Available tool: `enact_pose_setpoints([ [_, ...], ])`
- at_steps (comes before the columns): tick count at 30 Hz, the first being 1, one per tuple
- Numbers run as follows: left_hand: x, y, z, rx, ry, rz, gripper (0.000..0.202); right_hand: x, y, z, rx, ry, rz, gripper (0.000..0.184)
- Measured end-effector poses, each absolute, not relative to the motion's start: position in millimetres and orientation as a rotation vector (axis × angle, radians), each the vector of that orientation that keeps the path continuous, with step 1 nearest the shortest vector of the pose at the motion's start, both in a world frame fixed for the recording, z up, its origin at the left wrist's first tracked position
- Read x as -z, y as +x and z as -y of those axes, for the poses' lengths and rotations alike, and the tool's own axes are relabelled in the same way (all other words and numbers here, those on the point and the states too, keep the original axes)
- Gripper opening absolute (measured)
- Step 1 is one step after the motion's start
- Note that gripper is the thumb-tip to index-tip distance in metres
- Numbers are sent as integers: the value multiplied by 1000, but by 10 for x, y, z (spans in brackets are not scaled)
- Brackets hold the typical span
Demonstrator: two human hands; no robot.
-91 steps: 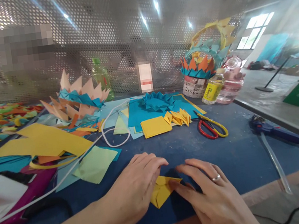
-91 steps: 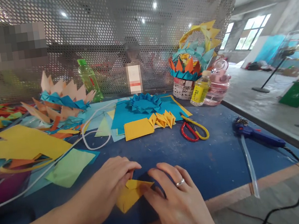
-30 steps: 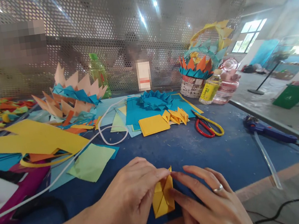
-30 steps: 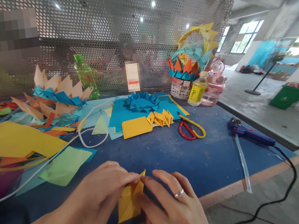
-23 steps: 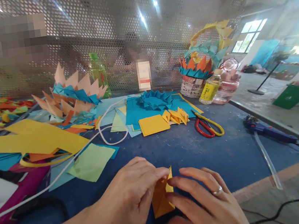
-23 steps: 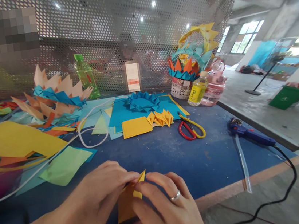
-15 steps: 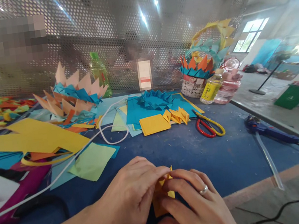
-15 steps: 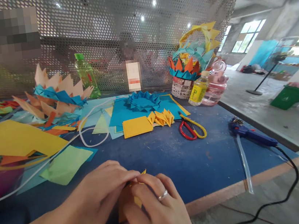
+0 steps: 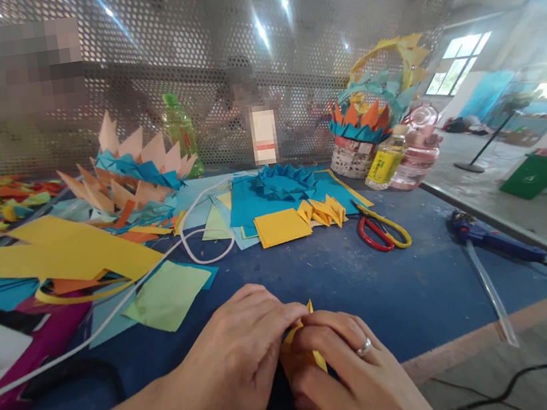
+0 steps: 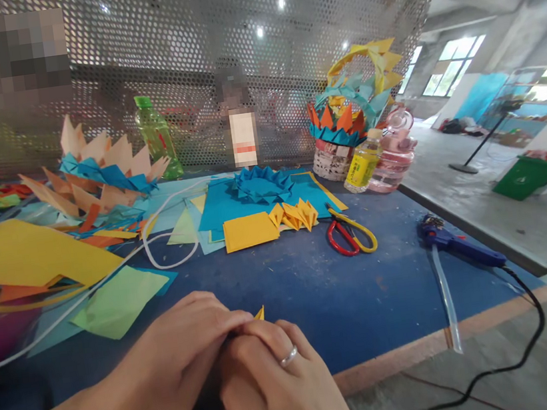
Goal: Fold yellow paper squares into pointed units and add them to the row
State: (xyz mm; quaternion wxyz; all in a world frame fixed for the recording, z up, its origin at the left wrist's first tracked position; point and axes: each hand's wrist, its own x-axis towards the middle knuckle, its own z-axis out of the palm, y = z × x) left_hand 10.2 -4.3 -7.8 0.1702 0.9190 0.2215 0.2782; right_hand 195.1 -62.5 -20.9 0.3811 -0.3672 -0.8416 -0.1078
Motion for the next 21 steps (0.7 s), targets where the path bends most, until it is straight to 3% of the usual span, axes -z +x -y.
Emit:
enact_pose_setpoints([
  [6, 89, 90, 33, -907, 2667, -581, 36, 183, 2159, 622, 282, -911, 2165, 26],
  [12, 107, 74, 91, -917, 2725, -615, 42, 155, 2377, 700, 327, -947, 2222, 42],
  [21, 113, 61, 116, -984, 2787, -620, 50, 230, 2390, 861, 174, -852, 2281, 22],
])
